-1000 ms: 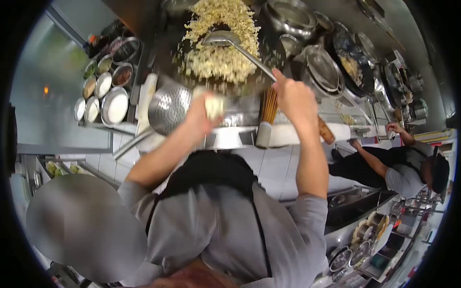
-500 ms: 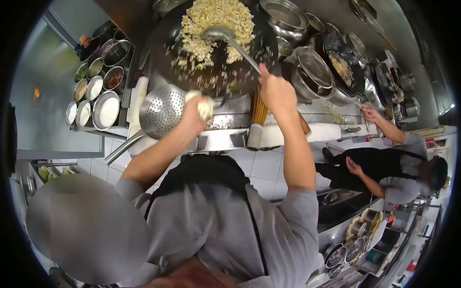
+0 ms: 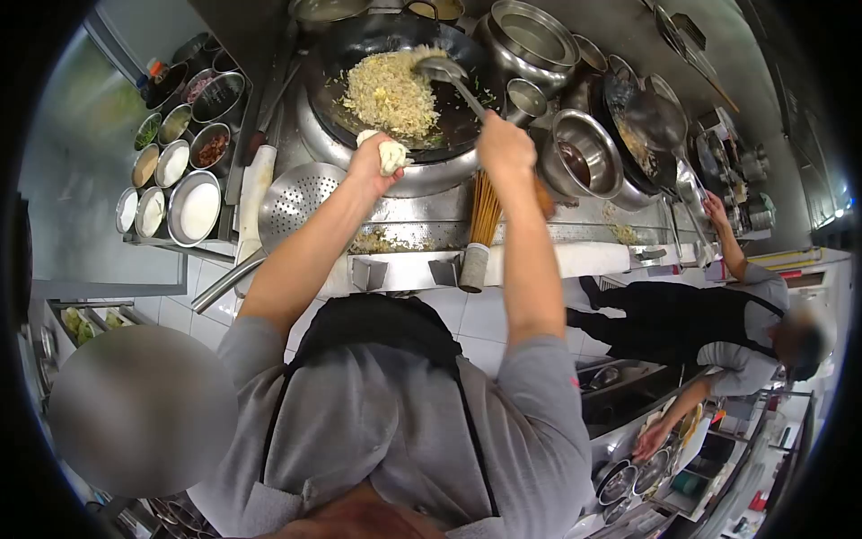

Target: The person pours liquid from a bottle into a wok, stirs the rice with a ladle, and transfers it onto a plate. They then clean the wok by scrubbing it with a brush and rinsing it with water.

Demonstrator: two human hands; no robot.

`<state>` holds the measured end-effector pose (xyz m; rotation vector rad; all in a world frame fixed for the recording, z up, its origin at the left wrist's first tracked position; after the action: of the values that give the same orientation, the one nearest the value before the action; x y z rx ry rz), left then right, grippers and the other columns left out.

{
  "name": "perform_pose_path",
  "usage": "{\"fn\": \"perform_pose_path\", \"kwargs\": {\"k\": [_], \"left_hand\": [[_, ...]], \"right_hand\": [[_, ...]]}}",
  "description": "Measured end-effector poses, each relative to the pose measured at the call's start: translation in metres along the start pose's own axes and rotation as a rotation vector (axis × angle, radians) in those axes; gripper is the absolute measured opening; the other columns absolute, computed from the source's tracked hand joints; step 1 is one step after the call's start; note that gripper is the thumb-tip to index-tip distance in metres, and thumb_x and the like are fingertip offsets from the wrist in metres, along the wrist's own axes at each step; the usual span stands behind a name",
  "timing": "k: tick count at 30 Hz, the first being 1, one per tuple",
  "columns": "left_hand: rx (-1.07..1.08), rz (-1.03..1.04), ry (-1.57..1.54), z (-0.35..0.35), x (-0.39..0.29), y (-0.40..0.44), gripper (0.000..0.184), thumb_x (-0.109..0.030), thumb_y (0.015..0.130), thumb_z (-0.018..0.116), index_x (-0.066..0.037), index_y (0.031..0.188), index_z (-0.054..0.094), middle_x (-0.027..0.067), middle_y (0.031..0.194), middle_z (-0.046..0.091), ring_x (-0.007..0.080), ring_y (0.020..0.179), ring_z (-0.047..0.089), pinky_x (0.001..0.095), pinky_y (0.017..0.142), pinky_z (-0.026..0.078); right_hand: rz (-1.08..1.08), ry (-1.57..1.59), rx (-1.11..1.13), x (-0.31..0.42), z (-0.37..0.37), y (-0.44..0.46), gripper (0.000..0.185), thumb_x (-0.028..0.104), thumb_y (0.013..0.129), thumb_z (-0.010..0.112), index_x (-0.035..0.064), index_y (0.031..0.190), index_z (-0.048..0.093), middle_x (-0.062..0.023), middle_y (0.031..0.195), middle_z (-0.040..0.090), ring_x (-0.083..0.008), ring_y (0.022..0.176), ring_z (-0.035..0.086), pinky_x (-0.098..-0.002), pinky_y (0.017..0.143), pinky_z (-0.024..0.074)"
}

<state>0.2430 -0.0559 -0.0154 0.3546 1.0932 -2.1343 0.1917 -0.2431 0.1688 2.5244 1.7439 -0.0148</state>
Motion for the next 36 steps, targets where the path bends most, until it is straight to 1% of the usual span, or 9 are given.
{"fn": "perform_pose_path", "kwargs": {"k": [7, 12, 16, 21, 23, 24, 25, 32, 36], "left_hand": [[0.051, 0.033, 0.072, 0.001, -0.004, -0.019, 0.021, -0.029, 0.087, 0.063, -0.01, 0.096, 0.064, 0.0064, 0.079, 0.068, 0.0221, 0.062, 0.064, 0.0378, 0.051, 0.053], [0.112, -0.069, 0.097, 0.005, 0.003, -0.029, 0.032, -0.034, 0.087, 0.064, -0.012, 0.109, 0.06, 0.0066, 0.095, 0.067, 0.0223, 0.084, 0.067, 0.0425, 0.067, 0.058], [0.088, -0.018, 0.07, 0.004, 0.0, -0.032, 0.029, -0.033, 0.087, 0.066, -0.012, 0.107, 0.06, 0.0065, 0.092, 0.066, 0.023, 0.081, 0.066, 0.0437, 0.069, 0.058], [0.097, -0.099, -0.028, 0.009, 0.0, -0.018, 0.022, -0.029, 0.089, 0.063, -0.012, 0.102, 0.059, 0.0088, 0.091, 0.065, 0.0274, 0.083, 0.065, 0.0481, 0.073, 0.059], [0.094, -0.14, -0.008, 0.018, 0.001, 0.01, 0.016, -0.023, 0.09, 0.059, -0.01, 0.099, 0.058, 0.0123, 0.09, 0.064, 0.0293, 0.081, 0.065, 0.05, 0.074, 0.059], [0.082, -0.158, -0.056, 0.023, 0.004, 0.01, 0.012, -0.017, 0.091, 0.055, -0.008, 0.099, 0.056, 0.0147, 0.089, 0.063, 0.0287, 0.078, 0.064, 0.0484, 0.071, 0.06], [0.035, -0.121, -0.115, 0.02, 0.009, 0.012, 0.012, -0.017, 0.091, 0.055, -0.008, 0.099, 0.056, 0.0139, 0.088, 0.063, 0.0281, 0.077, 0.064, 0.0477, 0.067, 0.059], [0.058, -0.177, -0.178, 0.042, 0.022, -0.12, 0.009, -0.012, 0.089, 0.053, -0.015, 0.097, 0.055, 0.0086, 0.081, 0.062, 0.0232, 0.064, 0.061, 0.0331, 0.04, 0.046], [0.021, -0.002, -0.278, 0.007, 0.02, -0.006, 0.005, -0.015, 0.089, 0.052, -0.01, 0.091, 0.054, 0.009, 0.079, 0.061, 0.02, 0.055, 0.057, 0.0297, 0.04, 0.042]], "right_hand": [[-0.128, 0.061, 0.115, 0.012, 0.008, -0.068, 0.036, 0.027, 0.097, 0.05, 0.0141, 0.13, 0.058, -0.0208, 0.093, 0.069, -0.0434, 0.087, 0.067, -0.055, 0.08, 0.0517], [-0.09, 0.021, -0.02, -0.006, 0.008, -0.015, 0.028, 0.022, 0.095, 0.05, 0.0128, 0.12, 0.058, -0.0193, 0.095, 0.07, -0.0417, 0.088, 0.068, -0.0519, 0.078, 0.054], [0.08, 0.296, -0.02, 0.026, 0.029, 0.064, 0.028, 0.024, 0.093, 0.053, 0.0112, 0.115, 0.066, -0.0226, 0.109, 0.068, -0.0392, 0.105, 0.065, -0.049, 0.091, 0.0507], [-0.242, 0.184, 0.032, 0.061, 0.0, -0.041, 0.03, 0.029, 0.097, 0.051, 0.0073, 0.11, 0.067, -0.0242, 0.093, 0.07, -0.0419, 0.088, 0.068, -0.0515, 0.079, 0.0539], [-0.197, 0.108, 0.024, 0.034, -0.002, -0.053, 0.029, 0.027, 0.097, 0.05, 0.007, 0.112, 0.065, -0.0252, 0.09, 0.069, -0.0417, 0.086, 0.068, -0.0525, 0.078, 0.0538], [-0.166, 0.075, 0.031, 0.016, 0.002, -0.063, 0.029, 0.026, 0.097, 0.05, 0.0068, 0.113, 0.065, -0.0256, 0.089, 0.069, -0.0415, 0.085, 0.069, -0.053, 0.078, 0.0538], [-0.09, 0.016, 0.058, -0.006, 0.019, -0.046, 0.038, 0.028, 0.096, 0.052, 0.0221, 0.133, 0.058, -0.0222, 0.096, 0.069, -0.043, 0.09, 0.066, -0.0535, 0.079, 0.053], [0.01, 0.172, -0.097, -0.019, -0.043, -0.078, 0.038, 0.024, 0.096, 0.055, 0.0225, 0.133, 0.059, -0.0253, 0.089, 0.067, -0.0425, 0.087, 0.066, -0.051, 0.077, 0.0504], [-0.112, 0.194, -0.044, 0.003, -0.071, -0.132, 0.038, 0.024, 0.095, 0.058, 0.0222, 0.133, 0.06, -0.0249, 0.09, 0.067, -0.0431, 0.085, 0.065, -0.05, 0.075, 0.0495]]}}
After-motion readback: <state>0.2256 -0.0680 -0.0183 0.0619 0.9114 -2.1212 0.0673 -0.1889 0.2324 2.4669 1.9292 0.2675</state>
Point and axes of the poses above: each hand's wrist, its own y-axis towards the middle knuckle, its own z-axis out of the palm, x = y × z, the point moved 10 cm from there along y, towards the middle knuckle
